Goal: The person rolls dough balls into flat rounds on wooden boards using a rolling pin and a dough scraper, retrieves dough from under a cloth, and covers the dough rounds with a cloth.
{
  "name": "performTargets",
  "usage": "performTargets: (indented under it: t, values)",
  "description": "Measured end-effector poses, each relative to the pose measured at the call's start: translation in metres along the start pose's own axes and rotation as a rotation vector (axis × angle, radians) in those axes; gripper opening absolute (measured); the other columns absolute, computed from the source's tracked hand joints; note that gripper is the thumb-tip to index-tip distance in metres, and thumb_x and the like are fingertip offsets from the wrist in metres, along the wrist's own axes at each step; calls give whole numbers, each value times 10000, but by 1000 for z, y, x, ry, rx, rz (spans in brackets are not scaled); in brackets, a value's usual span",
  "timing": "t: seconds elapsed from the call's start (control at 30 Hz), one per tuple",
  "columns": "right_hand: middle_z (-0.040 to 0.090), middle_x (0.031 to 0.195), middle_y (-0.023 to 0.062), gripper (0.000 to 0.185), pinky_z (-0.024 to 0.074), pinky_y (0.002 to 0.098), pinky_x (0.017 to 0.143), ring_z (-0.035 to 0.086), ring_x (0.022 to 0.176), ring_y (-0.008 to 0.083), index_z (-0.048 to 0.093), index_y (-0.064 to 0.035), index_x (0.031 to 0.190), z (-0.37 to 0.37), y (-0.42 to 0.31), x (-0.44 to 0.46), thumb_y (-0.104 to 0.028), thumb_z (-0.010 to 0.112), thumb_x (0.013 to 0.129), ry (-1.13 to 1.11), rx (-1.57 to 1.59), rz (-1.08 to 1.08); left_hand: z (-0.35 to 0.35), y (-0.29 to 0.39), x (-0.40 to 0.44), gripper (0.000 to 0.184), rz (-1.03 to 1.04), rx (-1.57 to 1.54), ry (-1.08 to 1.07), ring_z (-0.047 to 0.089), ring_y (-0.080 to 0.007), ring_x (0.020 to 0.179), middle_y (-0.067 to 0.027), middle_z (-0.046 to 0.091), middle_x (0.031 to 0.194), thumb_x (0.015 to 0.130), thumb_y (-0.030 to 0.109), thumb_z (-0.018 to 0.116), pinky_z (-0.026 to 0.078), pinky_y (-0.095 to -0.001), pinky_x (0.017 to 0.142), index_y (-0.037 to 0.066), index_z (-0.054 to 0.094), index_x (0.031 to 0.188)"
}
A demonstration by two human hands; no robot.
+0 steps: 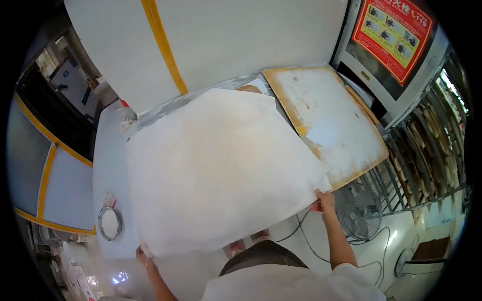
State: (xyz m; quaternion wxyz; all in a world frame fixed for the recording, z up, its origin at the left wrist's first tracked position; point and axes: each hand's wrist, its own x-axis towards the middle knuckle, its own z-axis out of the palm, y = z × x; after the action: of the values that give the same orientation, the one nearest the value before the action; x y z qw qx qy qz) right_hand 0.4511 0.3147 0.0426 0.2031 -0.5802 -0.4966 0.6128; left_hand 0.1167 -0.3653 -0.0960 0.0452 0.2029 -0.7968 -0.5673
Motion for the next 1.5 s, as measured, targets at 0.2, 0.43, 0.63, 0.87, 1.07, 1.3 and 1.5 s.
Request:
performTargets:
  t: [0.2,0.43,0.63,0.87,1.07,1.3,1.5]
  values:
    - [670,731,109,219,513,330,640,647,675,198,638,3,907,1,-37,71,-181,704,806,197,-518,-658,51,99,-10,265,-215,-192,-63,542,-136,626,-57,573,716,900,253,648,453,-298,536,9,596,814]
    - [666,1071,114,535,490,309,848,619,994,193,603,0,1180,170,-138,240,-238,788,738,-146,-235,-590,35,70,26,299,-34,336,-72,471,-157,556,-19,500,630,880,272,647,398,-334,511,61,511,719]
    - [696,1020,127,499,516,321,824,655,961,225,642,15,1126,253,-189,315,-207,797,707,-396,-137,-422,28,22,39,441,-109,17,94,603,-283,911,-183,589,1101,931,218,570,536,-383,734,-72,406,1219]
    - [668,884,204,412,506,440,780,640,893,372,659,-32,974,269,-183,282,-290,788,680,-104,-600,-838,65,64,4,299,-295,-139,87,623,-316,903,-198,578,1108,949,216,516,549,-474,827,-6,417,1123]
    - [629,815,115,129,486,424,600,630,724,295,609,-90,921,293,-164,199,-137,573,806,-364,-692,-1494,68,68,2,436,-334,-120,113,570,-314,977,-219,541,1154,925,269,554,500,-425,879,-51,380,1165]
    - [528,749,45,77,440,351,485,575,637,205,586,-116,837,288,-162,180,-155,576,771,-409,-905,-1945,63,63,12,705,-349,37,9,492,-348,1135,-265,460,1288,897,390,593,426,-411,981,-108,288,1291]
    - [632,988,245,216,498,490,795,619,945,398,635,-17,956,252,-202,350,-188,601,828,91,-697,-934,34,31,36,935,-335,245,-165,425,-378,1269,-305,390,1403,874,494,627,363,-399,1070,-156,209,1400]
